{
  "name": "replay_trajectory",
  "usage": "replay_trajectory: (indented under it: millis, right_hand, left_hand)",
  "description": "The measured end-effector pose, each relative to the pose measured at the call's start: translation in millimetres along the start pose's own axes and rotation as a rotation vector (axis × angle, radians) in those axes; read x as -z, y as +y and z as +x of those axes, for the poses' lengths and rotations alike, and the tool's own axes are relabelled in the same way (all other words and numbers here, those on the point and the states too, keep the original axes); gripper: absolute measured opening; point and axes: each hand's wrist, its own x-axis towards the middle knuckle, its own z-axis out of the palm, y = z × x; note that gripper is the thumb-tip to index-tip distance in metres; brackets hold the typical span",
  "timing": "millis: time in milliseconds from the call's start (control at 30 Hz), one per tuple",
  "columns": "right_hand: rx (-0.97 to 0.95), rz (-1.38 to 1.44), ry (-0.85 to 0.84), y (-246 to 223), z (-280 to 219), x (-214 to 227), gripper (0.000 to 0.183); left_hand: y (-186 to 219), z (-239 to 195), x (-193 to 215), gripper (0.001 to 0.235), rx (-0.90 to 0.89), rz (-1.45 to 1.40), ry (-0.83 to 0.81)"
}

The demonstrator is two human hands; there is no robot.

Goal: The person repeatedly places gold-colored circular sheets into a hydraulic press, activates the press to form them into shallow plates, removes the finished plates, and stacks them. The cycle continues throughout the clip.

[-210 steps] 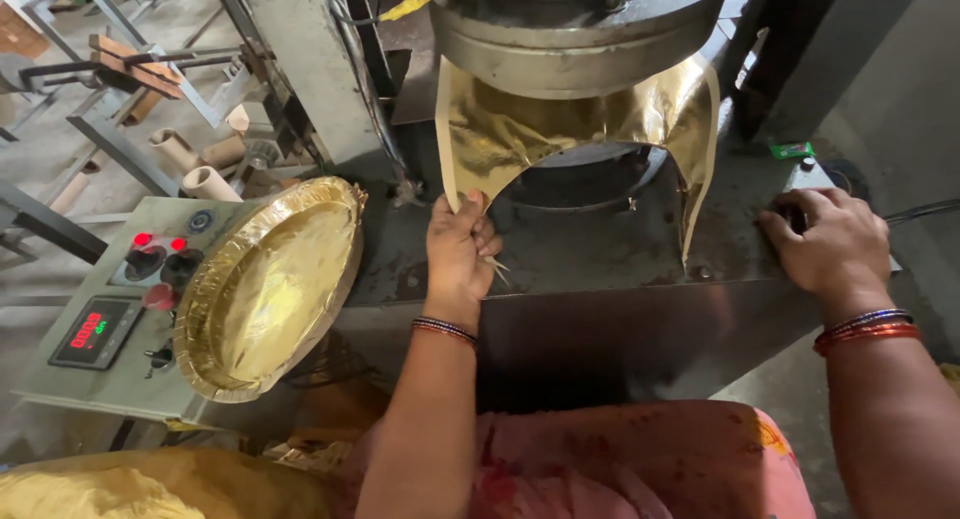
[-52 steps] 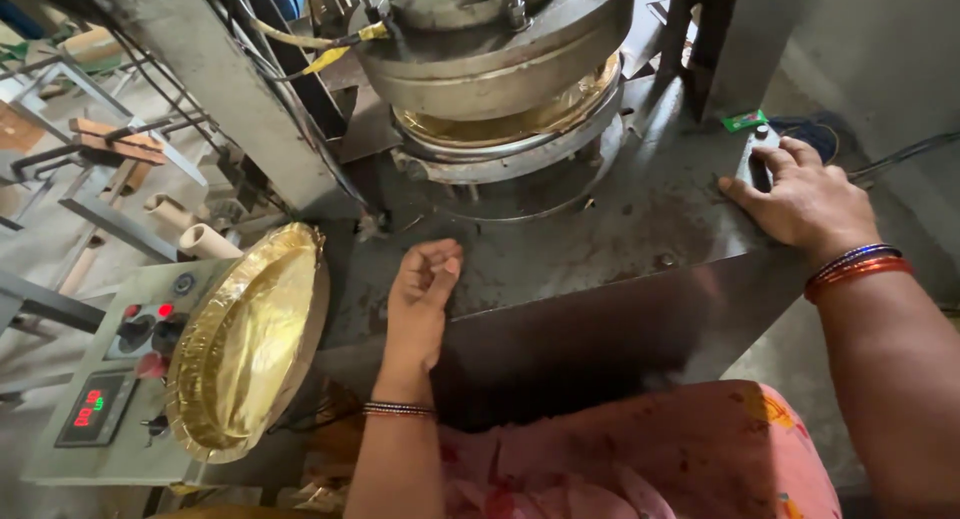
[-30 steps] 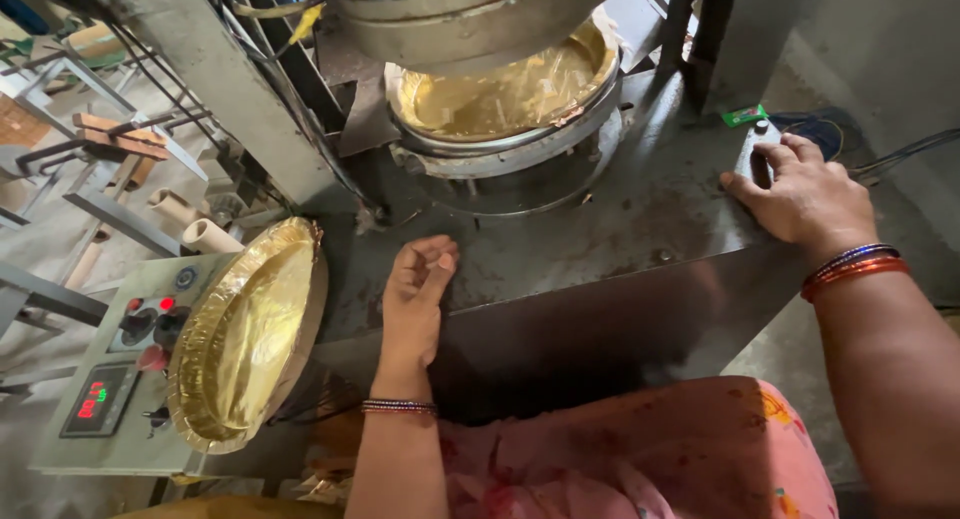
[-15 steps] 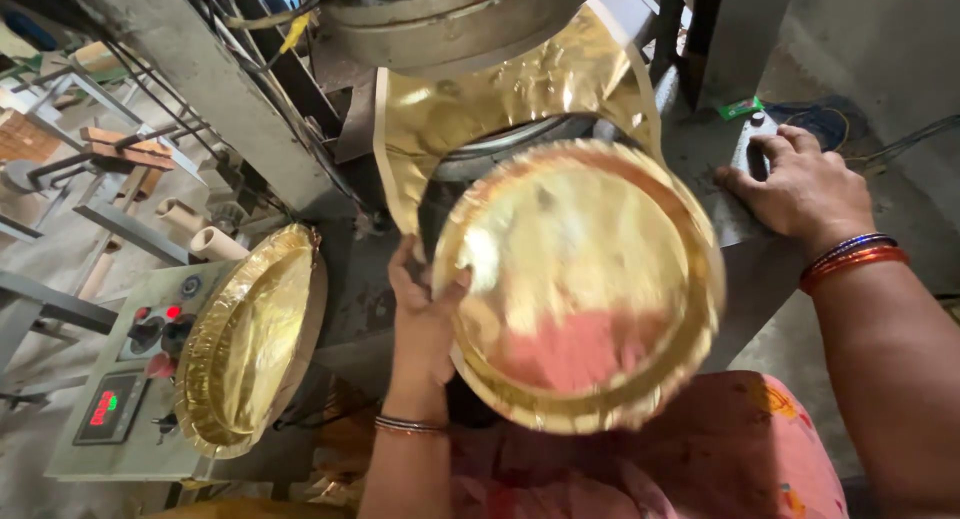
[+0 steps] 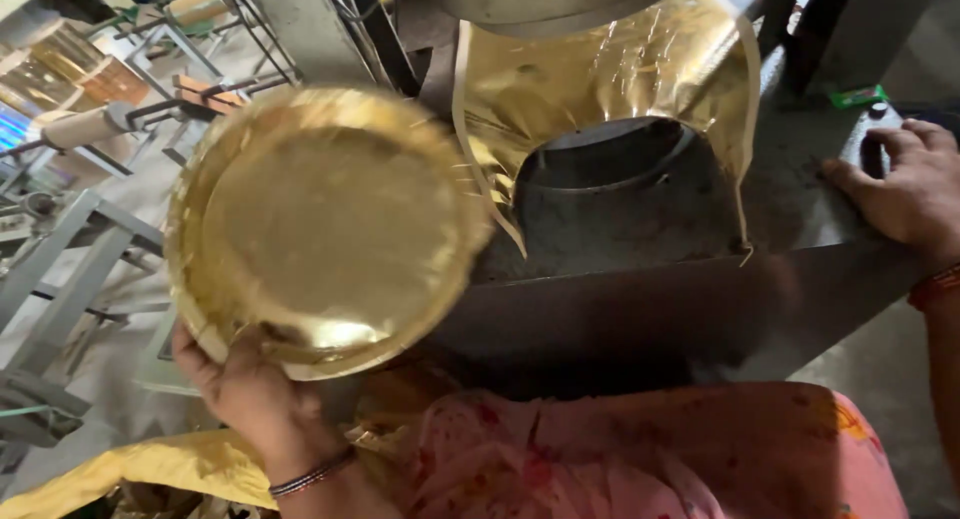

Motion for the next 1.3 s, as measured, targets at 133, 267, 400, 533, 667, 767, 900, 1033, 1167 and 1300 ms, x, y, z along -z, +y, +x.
replay_trajectory:
  millis: [133, 267, 400, 533, 667, 767, 900, 1033, 1167, 1300]
  right_hand:
    - [0.135, 0.102, 0.123, 29, -1, -24, 0.072]
    - [0.205, 0.102, 0.195, 36, 4, -34, 0.067]
    - [0.209, 0.104, 0.186, 43, 2, -33, 0.065]
    - [0.183, 0.080, 0.141, 25, 4, -20, 0.063]
    - [0.031, 0.366, 0.085, 29, 7, -24, 0.068]
    - [0.114, 0.225, 0.126, 34, 9, -25, 0.066]
    - [0.072, 0.203, 0.099, 12, -1, -6, 0.068]
    - [0.026, 0.172, 0.079, 4, -1, 2, 0.073]
    - [0.001, 0.108, 0.038, -1, -1, 8, 0.074]
    - [-0.015, 0.042, 0.033, 7, 5, -1, 0.079]
  left_hand:
    - [-50, 25, 70, 0.052, 0.019, 0.224, 0.159]
    - [-74, 20, 90, 0.056, 0.005, 0.396, 0.260]
    - [-70, 5, 80, 0.048, -0.174, 0.330, 0.223]
    - [-23, -12, 37, 0.033, -0.496, 0.687, -0.066]
    - [-38, -15, 39, 0.027, -0.652, 1.180, -0.326]
    - [-37, -19, 31, 0.022, -0.560, 1.323, -0.300]
    - [-28, -28, 15, 0.022, -0.518, 1.319, -0.297]
    - [-18, -51, -24, 0.021, -0.594, 0.965, -0.347]
    - [-36, -71, -80, 0.031, -0.453, 0.557, -0.600]
    - [-96, -74, -136, 0.068, -0.160, 0.295, -0.682]
